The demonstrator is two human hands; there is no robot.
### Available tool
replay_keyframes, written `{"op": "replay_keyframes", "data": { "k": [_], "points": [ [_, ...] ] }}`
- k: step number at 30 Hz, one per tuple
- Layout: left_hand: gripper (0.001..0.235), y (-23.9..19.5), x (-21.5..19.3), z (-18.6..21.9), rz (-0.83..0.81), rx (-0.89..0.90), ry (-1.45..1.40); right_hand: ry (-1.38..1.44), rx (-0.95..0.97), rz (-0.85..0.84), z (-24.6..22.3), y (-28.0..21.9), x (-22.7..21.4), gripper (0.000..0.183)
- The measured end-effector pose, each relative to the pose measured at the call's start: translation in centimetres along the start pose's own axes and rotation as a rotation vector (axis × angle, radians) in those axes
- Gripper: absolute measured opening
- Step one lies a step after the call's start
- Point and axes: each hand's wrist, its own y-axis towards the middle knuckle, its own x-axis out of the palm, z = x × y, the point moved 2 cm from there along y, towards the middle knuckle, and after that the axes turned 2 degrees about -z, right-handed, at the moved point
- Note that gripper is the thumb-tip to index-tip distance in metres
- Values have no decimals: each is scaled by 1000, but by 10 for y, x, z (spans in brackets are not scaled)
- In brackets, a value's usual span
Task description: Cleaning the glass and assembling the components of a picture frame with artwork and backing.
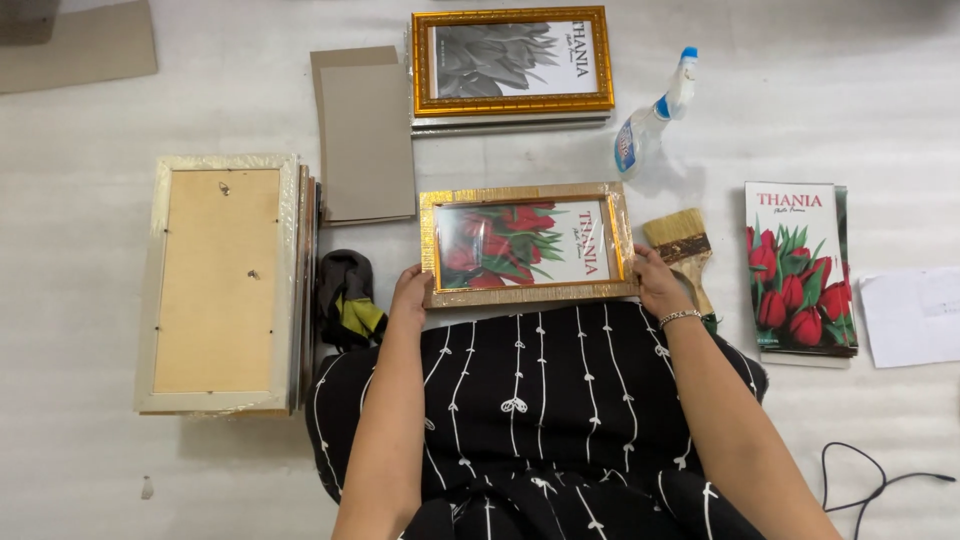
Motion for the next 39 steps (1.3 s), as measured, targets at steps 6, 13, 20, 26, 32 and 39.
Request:
{"op": "replay_keyframes", "data": {
  "k": [6,13,20,26,32,39],
  "points": [
    [44,-27,5,19,69,58,258,-308,-130,121,11,4,4,41],
    [51,-15,8,9,124,145,311,-933,-195,265,38,20,-14,38],
    [57,-45,13,27,167,194,580,-1132,-314,221,43,39,-27,57],
    [61,-61,17,33,174,195,834,-1169,-297,223,39,38,-24,57],
    [64,-70,18,33,287,291,941,-1177,-353,246,40,29,-26,53],
    [65,-42,-23,44,419,302,839,-1242,-838,648,-11,12,-59,24]
  ]
}}
